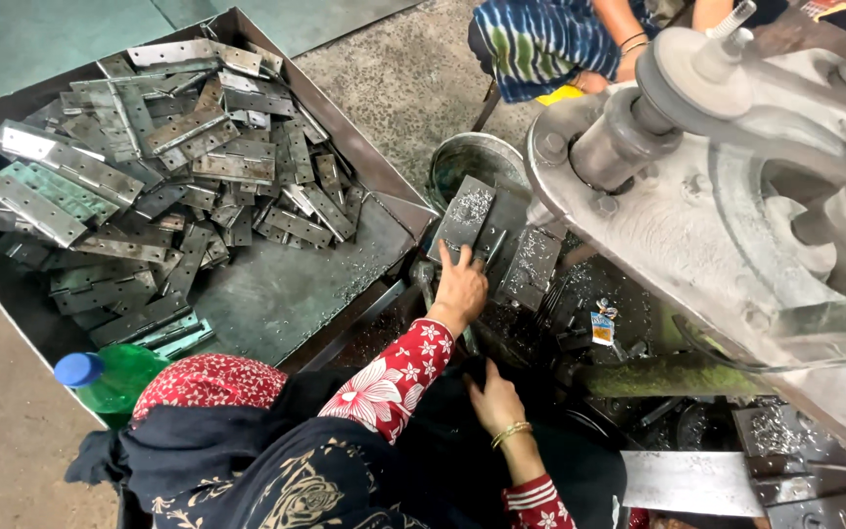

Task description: The person places metal brackets one by one onto a machine jig, activates the press by hand, and then removes the processed pieces to clear the work area.

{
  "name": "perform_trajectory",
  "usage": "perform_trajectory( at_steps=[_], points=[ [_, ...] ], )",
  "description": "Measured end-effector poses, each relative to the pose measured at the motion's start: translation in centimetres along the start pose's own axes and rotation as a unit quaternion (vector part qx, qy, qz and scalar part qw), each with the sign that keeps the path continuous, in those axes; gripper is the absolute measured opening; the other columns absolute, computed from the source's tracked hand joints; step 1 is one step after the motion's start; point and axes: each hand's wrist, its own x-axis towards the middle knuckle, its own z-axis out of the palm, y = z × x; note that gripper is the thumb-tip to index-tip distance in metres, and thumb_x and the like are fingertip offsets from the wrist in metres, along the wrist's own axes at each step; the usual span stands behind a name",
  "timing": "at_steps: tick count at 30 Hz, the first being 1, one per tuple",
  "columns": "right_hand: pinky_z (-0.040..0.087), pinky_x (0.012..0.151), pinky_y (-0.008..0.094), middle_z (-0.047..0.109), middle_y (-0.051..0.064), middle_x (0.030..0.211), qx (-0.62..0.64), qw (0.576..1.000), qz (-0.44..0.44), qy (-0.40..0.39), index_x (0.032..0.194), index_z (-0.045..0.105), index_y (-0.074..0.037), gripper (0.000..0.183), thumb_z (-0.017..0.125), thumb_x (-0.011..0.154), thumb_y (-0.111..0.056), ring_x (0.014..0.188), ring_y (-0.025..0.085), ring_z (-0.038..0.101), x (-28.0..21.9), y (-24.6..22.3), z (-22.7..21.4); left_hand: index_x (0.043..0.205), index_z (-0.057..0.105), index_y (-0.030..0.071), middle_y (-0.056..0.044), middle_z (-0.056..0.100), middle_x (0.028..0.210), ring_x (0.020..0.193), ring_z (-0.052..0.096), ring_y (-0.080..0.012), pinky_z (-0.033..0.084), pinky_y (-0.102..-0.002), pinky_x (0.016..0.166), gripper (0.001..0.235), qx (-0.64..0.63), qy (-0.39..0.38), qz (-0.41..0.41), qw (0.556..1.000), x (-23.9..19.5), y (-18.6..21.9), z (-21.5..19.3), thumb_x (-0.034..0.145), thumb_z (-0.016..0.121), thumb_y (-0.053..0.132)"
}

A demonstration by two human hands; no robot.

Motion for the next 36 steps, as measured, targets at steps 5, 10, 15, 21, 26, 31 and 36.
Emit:
perform_trajectory(
  at_steps=[5, 10, 15, 21, 26, 31, 36],
  points=[
    [0.059, 0.087, 0.051, 0.072, 0.024, 0.114, 0.026, 0.999, -0.011, 0.045, 0.156, 0.033, -0.019, 0.074, 0.054, 0.093, -0.051, 0.1, 0.044, 0.072, -0.5, 2.6, 8.3, 0.119, 0.075, 0.016, -0.007, 0.056, 0.141, 0.143, 0.032, -0.0374, 0.011, -0.082, 0.11, 0.035, 0.022, 0.032, 0.002, 0.999, -0.2, 0.1, 0.6, 0.096, 0.053, 0.031],
    [0.059, 0.087, 0.051, 0.074, 0.024, 0.109, 0.052, 0.998, 0.02, 0.02, 0.155, 0.033, -0.021, 0.07, 0.053, 0.095, -0.052, 0.099, 0.043, 0.072, 0.6, 3.2, 10.4, 0.116, 0.077, 0.014, -0.005, 0.057, 0.142, 0.144, 0.034, -0.0363, 0.012, -0.08, 0.115, 0.035, 0.001, 0.085, 0.002, 0.996, -0.8, -0.2, 2.2, 0.098, 0.051, 0.029],
    [0.059, 0.085, 0.051, 0.074, 0.025, 0.105, 0.029, 0.999, 0.021, 0.014, 0.154, 0.035, -0.017, 0.074, 0.058, 0.094, -0.053, 0.098, 0.042, 0.073, -0.7, 1.5, 5.3, 0.111, 0.077, 0.014, -0.006, 0.057, 0.141, 0.147, 0.03, -0.0381, 0.01, -0.079, 0.115, 0.034, -0.032, 0.05, -0.001, 0.998, -0.6, -0.6, 2.4, 0.1, 0.049, 0.028],
    [0.061, 0.082, 0.051, 0.074, 0.023, 0.105, -0.02, 0.999, 0.008, 0.026, 0.153, 0.038, -0.017, 0.074, 0.061, 0.091, -0.05, 0.096, 0.043, 0.073, 0.3, 1.6, 3.6, 0.115, 0.076, 0.013, -0.007, 0.058, 0.141, 0.144, 0.033, -0.0377, 0.012, -0.08, 0.114, 0.036, 0.004, 0.073, -0.029, 0.997, 2.2, -0.1, 1.7, 0.103, 0.046, 0.029],
    [0.06, 0.079, 0.05, 0.075, 0.023, 0.101, 0.063, 0.993, -0.028, 0.091, 0.151, 0.037, -0.016, 0.071, 0.061, 0.092, -0.047, 0.09, 0.043, 0.074, 0.5, 3.3, 10.9, 0.119, 0.074, 0.014, -0.006, 0.056, 0.142, 0.145, 0.031, -0.0377, 0.013, -0.08, 0.113, 0.036, 0.0, 0.067, -0.022, 0.997, 1.9, -0.1, 1.9, 0.099, 0.048, 0.029],
    [0.06, 0.078, 0.051, 0.075, 0.025, 0.098, 0.059, 0.996, -0.007, 0.072, 0.153, 0.038, -0.018, 0.072, 0.063, 0.091, -0.048, 0.09, 0.043, 0.073, 1.0, 5.0, 11.2, 0.12, 0.074, 0.014, -0.005, 0.052, 0.148, 0.143, 0.031, -0.0375, 0.015, -0.078, 0.112, 0.038, 0.017, 0.115, -0.021, 0.993, -0.5, 0.2, 2.6, 0.094, 0.052, 0.03],
    [0.061, 0.083, 0.05, 0.075, 0.026, 0.102, 0.029, 0.999, -0.004, 0.027, 0.153, 0.037, -0.016, 0.079, 0.069, 0.086, -0.044, 0.095, 0.043, 0.073, 2.5, 5.2, 8.0, 0.112, 0.078, 0.013, -0.004, 0.056, 0.147, 0.145, 0.035, -0.0381, 0.017, -0.078, 0.115, 0.032, -0.027, 0.122, -0.018, 0.992, -1.8, 0.1, 2.8, 0.094, 0.055, 0.026]
  ],
)
